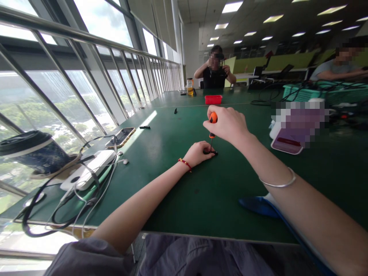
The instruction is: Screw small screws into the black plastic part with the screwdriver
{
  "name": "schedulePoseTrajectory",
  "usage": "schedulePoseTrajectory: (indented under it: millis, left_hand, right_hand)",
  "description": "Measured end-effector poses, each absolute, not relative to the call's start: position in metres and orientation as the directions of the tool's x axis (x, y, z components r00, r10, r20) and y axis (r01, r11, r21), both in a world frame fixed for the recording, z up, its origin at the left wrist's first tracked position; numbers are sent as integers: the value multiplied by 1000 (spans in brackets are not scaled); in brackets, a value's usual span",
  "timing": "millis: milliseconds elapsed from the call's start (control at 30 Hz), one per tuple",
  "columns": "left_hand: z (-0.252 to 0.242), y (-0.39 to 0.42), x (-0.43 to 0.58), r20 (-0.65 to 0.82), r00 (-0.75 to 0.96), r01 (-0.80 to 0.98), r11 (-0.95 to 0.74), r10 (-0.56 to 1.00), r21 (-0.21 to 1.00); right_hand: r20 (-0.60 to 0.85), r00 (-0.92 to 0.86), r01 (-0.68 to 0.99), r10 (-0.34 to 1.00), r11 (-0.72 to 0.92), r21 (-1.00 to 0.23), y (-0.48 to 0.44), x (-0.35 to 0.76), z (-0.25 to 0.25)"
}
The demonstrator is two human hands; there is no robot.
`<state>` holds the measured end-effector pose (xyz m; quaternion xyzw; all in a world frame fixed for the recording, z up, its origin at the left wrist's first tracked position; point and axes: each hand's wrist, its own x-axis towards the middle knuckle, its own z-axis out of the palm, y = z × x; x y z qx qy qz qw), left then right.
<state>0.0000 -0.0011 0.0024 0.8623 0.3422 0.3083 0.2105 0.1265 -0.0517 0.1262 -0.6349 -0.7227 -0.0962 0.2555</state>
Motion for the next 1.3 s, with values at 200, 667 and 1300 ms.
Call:
schedulePoseTrajectory:
  millis: [200, 667, 1300]
  left_hand:
    - [-2, 2, 0, 389, 577, 428, -672, 718, 605]
    - [-1, 1, -1, 370, 572, 443, -655, 732, 612]
    - [-3, 3, -1, 379, 576, 438, -665, 724, 604]
  right_hand:
    - [420, -66, 965, 905, 165, -204, -53, 136, 135]
    - [435, -58, 975, 898, 145, -169, -50, 143, 136]
    - [406, -42, 983, 913, 111, -149, -50, 144, 137]
